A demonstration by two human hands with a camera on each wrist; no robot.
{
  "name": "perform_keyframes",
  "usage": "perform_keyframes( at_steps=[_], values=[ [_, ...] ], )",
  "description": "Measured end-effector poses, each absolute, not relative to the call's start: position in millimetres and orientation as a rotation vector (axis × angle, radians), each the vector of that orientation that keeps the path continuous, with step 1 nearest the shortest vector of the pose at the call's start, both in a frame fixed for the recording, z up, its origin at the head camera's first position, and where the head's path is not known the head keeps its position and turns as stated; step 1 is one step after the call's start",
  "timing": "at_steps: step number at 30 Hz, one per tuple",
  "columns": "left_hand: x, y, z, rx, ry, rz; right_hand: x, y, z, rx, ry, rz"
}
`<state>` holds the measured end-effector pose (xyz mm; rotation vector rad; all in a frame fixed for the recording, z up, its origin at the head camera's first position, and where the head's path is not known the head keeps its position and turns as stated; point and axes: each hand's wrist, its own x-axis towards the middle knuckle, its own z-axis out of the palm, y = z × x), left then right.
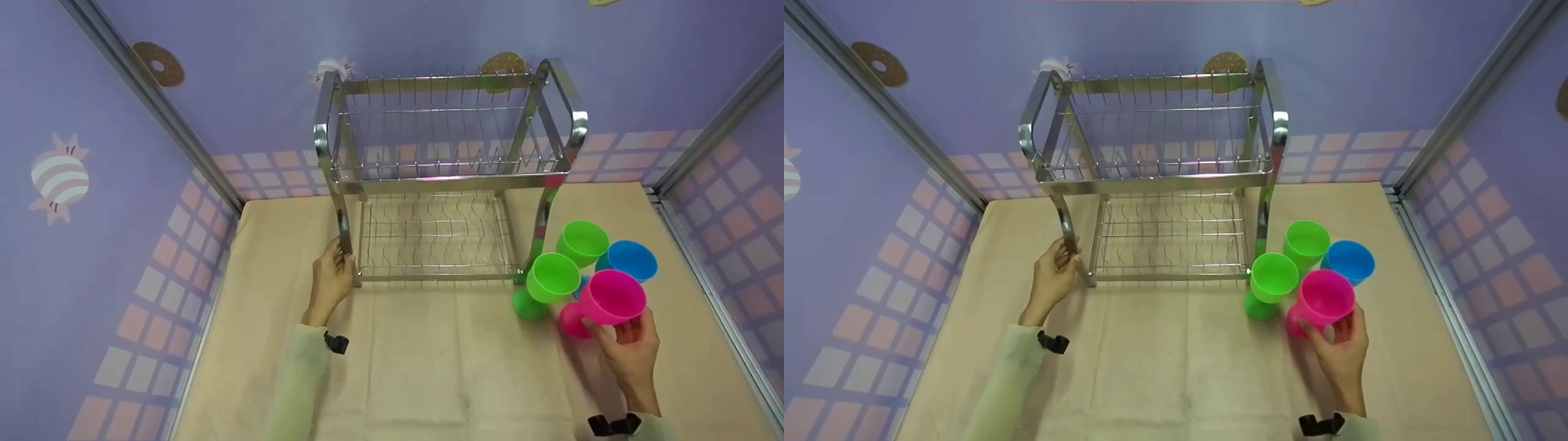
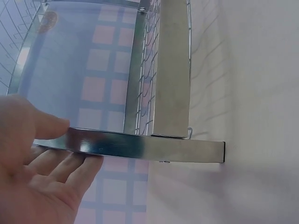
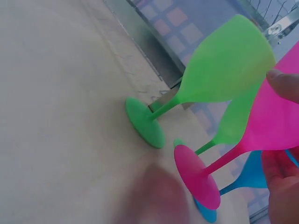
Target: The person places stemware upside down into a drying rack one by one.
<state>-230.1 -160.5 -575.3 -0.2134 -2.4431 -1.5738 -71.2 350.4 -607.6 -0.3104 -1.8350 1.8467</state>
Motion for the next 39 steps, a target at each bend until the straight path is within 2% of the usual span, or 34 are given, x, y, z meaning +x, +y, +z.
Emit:
perform_keyframes(
  at_steps=[10,17,27,39],
  values=[
    [-209,-173,-558,-0.233,-2.445,-1.566,-59,344,-574,-0.152,-1.911,1.687],
    [-195,-175,-536,-0.335,-2.336,-1.499,-60,339,-551,0.247,-1.76,1.78],
    [-170,-151,-505,-0.533,-2.306,-1.474,-63,302,-491,0.443,-2.074,1.207],
    [-150,-117,-495,-0.767,-2.373,-1.538,-91,281,-502,0.582,-2.198,0.862]
  ],
)
